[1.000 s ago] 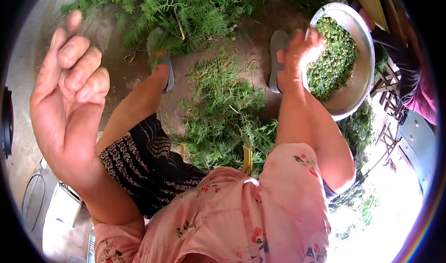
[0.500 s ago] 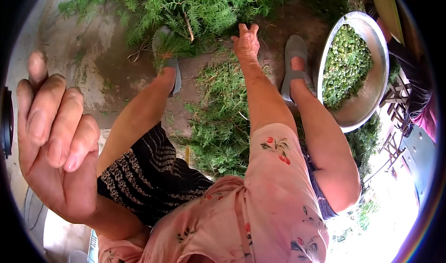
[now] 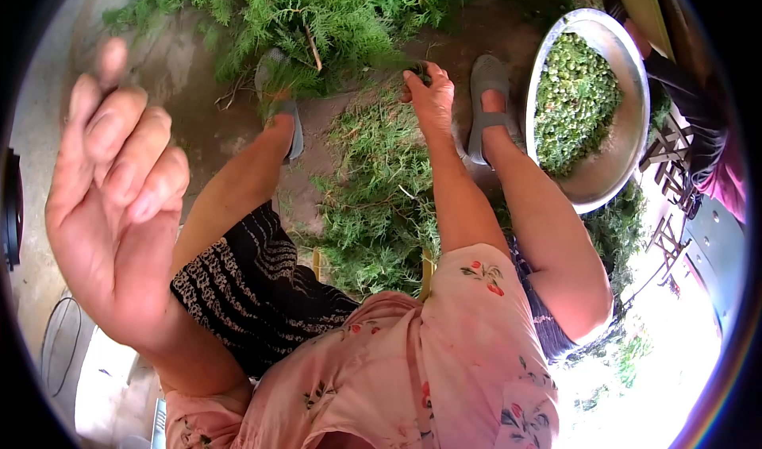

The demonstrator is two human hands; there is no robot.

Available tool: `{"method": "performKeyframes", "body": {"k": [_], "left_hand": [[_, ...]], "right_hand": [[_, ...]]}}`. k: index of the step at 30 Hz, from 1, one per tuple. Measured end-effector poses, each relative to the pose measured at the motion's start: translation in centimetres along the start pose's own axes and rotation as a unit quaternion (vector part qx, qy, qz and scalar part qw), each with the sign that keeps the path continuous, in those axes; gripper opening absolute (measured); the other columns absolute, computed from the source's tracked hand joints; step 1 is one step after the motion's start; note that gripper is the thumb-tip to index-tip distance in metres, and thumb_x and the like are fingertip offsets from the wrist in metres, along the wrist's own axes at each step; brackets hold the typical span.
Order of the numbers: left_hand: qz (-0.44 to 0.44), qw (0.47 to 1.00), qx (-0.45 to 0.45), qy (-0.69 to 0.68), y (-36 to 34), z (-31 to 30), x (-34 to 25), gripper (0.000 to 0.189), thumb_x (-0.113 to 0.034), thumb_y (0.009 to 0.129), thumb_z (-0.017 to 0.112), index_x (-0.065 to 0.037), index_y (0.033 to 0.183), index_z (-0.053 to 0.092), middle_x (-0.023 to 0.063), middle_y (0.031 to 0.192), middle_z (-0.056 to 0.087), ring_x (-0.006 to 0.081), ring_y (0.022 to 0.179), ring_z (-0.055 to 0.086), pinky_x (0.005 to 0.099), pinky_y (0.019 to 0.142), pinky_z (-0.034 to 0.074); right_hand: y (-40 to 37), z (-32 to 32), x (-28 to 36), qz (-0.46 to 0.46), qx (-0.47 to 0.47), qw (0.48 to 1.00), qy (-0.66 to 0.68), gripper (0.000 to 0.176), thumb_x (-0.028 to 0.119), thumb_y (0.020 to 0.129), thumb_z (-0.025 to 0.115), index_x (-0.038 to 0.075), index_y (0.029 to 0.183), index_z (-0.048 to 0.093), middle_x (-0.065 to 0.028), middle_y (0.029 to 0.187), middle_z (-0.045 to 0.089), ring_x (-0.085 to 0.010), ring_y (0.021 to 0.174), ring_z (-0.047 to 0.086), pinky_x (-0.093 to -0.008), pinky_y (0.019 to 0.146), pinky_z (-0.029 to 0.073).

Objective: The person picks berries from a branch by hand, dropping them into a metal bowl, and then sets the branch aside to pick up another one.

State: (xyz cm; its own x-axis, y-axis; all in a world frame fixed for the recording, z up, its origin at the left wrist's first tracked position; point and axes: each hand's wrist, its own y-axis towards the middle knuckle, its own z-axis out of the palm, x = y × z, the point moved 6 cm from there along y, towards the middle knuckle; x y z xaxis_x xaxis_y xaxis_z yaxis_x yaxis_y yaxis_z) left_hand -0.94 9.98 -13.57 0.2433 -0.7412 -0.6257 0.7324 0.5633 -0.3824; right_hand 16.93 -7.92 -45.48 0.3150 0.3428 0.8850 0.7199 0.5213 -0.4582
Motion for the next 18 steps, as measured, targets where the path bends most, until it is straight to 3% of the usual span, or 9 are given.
{"method": "performKeyframes", "body": {"k": [3, 5, 8, 9, 11, 13, 15, 16, 18], "left_hand": [[0.001, 1.000, 0.012, 0.007, 0.3, 0.5, 0.2, 0.032, -0.014, 0.095, 0.032, 0.007, 0.118, 0.037, 0.0034, 0.074, 0.042, 0.0118, 0.058, 0.039, 0.0242, 0.048, 0.040], [-0.018, 0.999, -0.022, 0.029, 0.4, 0.3, 0.4, 0.030, -0.014, 0.094, 0.034, 0.005, 0.117, 0.038, 0.0030, 0.073, 0.042, 0.0115, 0.057, 0.039, 0.0235, 0.048, 0.040], [-0.016, 0.999, -0.032, 0.024, 0.5, 0.5, 0.6, 0.029, -0.013, 0.094, 0.036, 0.005, 0.115, 0.040, 0.0031, 0.073, 0.043, 0.0118, 0.057, 0.040, 0.0231, 0.048, 0.039], [-0.017, 0.999, -0.039, 0.023, 0.5, 0.4, 0.6, 0.028, -0.013, 0.093, 0.037, 0.005, 0.115, 0.041, 0.0032, 0.073, 0.044, 0.0119, 0.057, 0.041, 0.0229, 0.048, 0.039], [-0.025, 0.999, -0.038, 0.021, 0.5, 0.4, 0.6, 0.028, -0.013, 0.093, 0.037, 0.005, 0.115, 0.042, 0.0035, 0.074, 0.044, 0.0120, 0.058, 0.041, 0.0230, 0.048, 0.040], [-0.027, 0.999, -0.032, 0.013, 0.5, 0.4, 0.7, 0.028, -0.012, 0.093, 0.037, 0.005, 0.115, 0.041, 0.0036, 0.073, 0.044, 0.0121, 0.057, 0.041, 0.0230, 0.048, 0.040], [-0.025, 0.999, -0.020, 0.022, 0.4, 0.5, 0.7, 0.029, -0.013, 0.093, 0.036, 0.005, 0.115, 0.041, 0.0036, 0.073, 0.044, 0.0121, 0.058, 0.041, 0.0232, 0.049, 0.039], [-0.020, 0.999, -0.007, 0.032, 0.4, 0.6, 0.7, 0.029, -0.013, 0.094, 0.036, 0.005, 0.115, 0.041, 0.0035, 0.074, 0.044, 0.0122, 0.058, 0.040, 0.0235, 0.049, 0.039], [-0.024, 1.000, 0.009, 0.016, 0.3, 0.5, 0.7, 0.029, -0.013, 0.094, 0.035, 0.005, 0.116, 0.040, 0.0034, 0.074, 0.043, 0.0124, 0.058, 0.039, 0.0239, 0.049, 0.039]], "right_hand": [[-1.6, -1.5, 2.5, 0.074, 0.010, 0.987, 0.141, 0.016, 0.004, 0.079, 0.058, -0.005, 0.092, 0.055, -0.0096, 0.082, 0.056, -0.0142, 0.057, 0.056, -0.0250, 0.045, 0.048], [-2.0, -3.0, 3.7, 0.053, -0.019, 0.988, 0.145, 0.011, 0.003, 0.079, 0.057, -0.004, 0.088, 0.055, -0.0087, 0.074, 0.057, -0.0140, 0.055, 0.056, -0.0252, 0.045, 0.047], [-1.8, -7.5, 7.0, -0.088, -0.148, 0.985, 0.004, 0.012, 0.003, 0.079, 0.057, -0.001, 0.089, 0.056, -0.0091, 0.079, 0.056, -0.0157, 0.056, 0.057, -0.0246, 0.044, 0.047], [-2.0, -9.1, 8.7, -0.149, -0.207, 0.966, -0.043, 0.013, 0.005, 0.078, 0.058, 0.001, 0.090, 0.057, -0.0076, 0.077, 0.056, -0.0169, 0.057, 0.058, -0.0244, 0.042, 0.046], [-2.9, -12.4, 12.9, -0.232, -0.345, 0.896, -0.157, 0.012, 0.006, 0.080, 0.057, -0.002, 0.088, 0.060, -0.0145, 0.095, 0.048, -0.0149, 0.058, 0.057, -0.0222, 0.045, 0.047], [-3.0, -15.5, 14.5, -0.287, -0.462, 0.815, -0.199, 0.020, 0.012, 0.081, 0.054, 0.003, 0.097, 0.062, -0.0145, 0.094, 0.052, -0.0184, 0.055, 0.057, -0.0247, 0.044, 0.047], [-1.9, -17.8, 13.9, -0.261, -0.473, 0.686, -0.488, 0.022, 0.014, 0.080, 0.054, 0.005, 0.097, 0.064, -0.0183, 0.103, 0.049, -0.0241, 0.065, 0.060, -0.0306, 0.057, 0.050], [-2.0, -17.6, 13.7, -0.244, -0.480, 0.714, -0.447, 0.022, 0.015, 0.077, 0.055, 0.007, 0.095, 0.065, -0.0202, 0.104, 0.049, -0.0283, 0.072, 0.058, -0.0345, 0.070, 0.049], [-1.6, -16.1, 12.5, -0.313, -0.435, 0.732, -0.421, 0.021, 0.016, 0.077, 0.056, 0.006, 0.093, 0.065, -0.0213, 0.103, 0.051, -0.0284, 0.072, 0.057, -0.0327, 0.067, 0.049]]}}
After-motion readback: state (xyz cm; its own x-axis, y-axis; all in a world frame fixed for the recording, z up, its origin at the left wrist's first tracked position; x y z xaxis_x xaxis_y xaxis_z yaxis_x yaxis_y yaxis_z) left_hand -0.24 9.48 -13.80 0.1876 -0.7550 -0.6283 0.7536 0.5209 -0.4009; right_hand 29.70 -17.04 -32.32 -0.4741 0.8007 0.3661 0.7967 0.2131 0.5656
